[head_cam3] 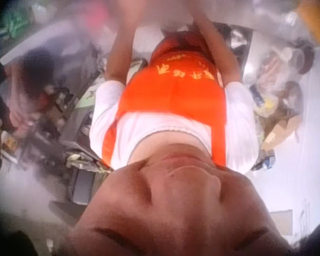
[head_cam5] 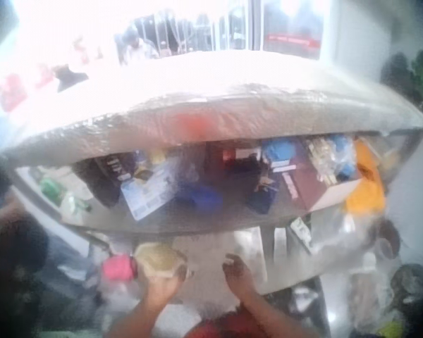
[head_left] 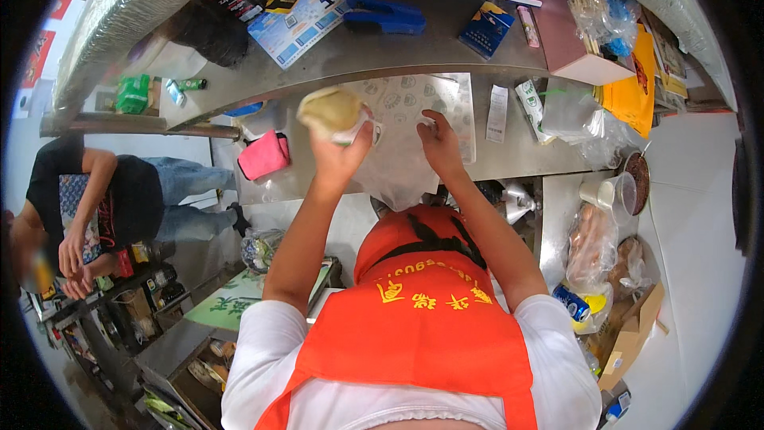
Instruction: The person prepares two wraps by placing a flatbread on a wooden board, adding mixed vegetables and sauces, then folding and wrapping them in paper. The finished wraps are placed into a yellow delivery bag.
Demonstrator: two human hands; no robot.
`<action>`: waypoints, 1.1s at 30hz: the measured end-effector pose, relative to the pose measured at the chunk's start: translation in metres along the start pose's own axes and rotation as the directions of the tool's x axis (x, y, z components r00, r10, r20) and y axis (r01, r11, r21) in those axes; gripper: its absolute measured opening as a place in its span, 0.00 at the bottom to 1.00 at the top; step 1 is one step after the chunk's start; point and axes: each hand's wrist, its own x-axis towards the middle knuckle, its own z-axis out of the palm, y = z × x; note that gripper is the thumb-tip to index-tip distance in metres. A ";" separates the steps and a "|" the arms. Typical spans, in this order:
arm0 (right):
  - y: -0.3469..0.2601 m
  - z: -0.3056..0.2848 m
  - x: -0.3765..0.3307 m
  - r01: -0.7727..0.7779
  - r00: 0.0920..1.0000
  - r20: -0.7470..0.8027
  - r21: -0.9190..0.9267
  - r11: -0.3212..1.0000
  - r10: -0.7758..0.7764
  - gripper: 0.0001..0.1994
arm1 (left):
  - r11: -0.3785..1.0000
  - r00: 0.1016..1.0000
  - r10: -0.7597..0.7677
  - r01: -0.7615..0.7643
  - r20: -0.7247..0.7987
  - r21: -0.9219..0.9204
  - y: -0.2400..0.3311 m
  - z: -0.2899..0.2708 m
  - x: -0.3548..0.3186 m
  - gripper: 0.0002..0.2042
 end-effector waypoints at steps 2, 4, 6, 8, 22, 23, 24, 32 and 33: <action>0.002 0.003 0.004 0.124 0.988 -0.075 -0.092 0.988 -0.131 0.12 | 0.994 1.000 0.002 -0.003 -0.006 -0.111 0.010 -0.002 -0.013 0.18; 0.009 0.003 0.014 0.192 0.974 -0.102 -0.118 0.974 -0.205 0.11 | 0.977 0.968 0.210 -0.201 0.135 -0.078 -0.003 0.016 -0.019 0.20; 0.030 0.002 0.023 0.195 0.976 -0.090 -0.061 0.979 -0.200 0.11 | 0.967 0.930 0.238 -0.253 0.280 0.019 -0.031 0.040 -0.030 0.21; 0.049 -0.006 0.027 0.071 0.997 -0.031 0.185 0.980 -0.067 0.11 | 0.964 0.906 0.088 -0.182 0.415 0.194 -0.079 0.066 -0.050 0.22; -0.017 -0.090 0.018 -0.162 0.957 -0.135 0.483 0.861 0.256 0.06 | 0.835 0.582 -0.326 -0.191 0.745 0.515 -0.095 0.101 -0.041 0.29; -0.011 -0.092 0.017 -0.197 0.953 -0.084 0.557 0.807 0.291 0.06 | 0.841 0.549 -0.329 -0.199 0.769 0.502 -0.098 0.093 -0.034 0.30; -0.004 -0.091 0.015 -0.230 0.947 -0.032 0.625 0.746 0.320 0.06 | 0.826 0.514 -0.344 -0.232 0.786 0.514 -0.097 0.091 -0.031 0.32; 0.018 -0.082 0.004 -0.200 0.980 0.126 0.690 0.696 0.156 0.16 | 0.689 0.468 -0.391 -0.423 0.793 0.589 -0.045 0.082 0.000 0.29; 0.035 -0.074 0.003 -0.173 0.985 0.134 0.686 0.706 0.111 0.17 | 0.716 0.480 -0.333 -0.431 0.811 0.549 -0.028 0.089 0.010 0.27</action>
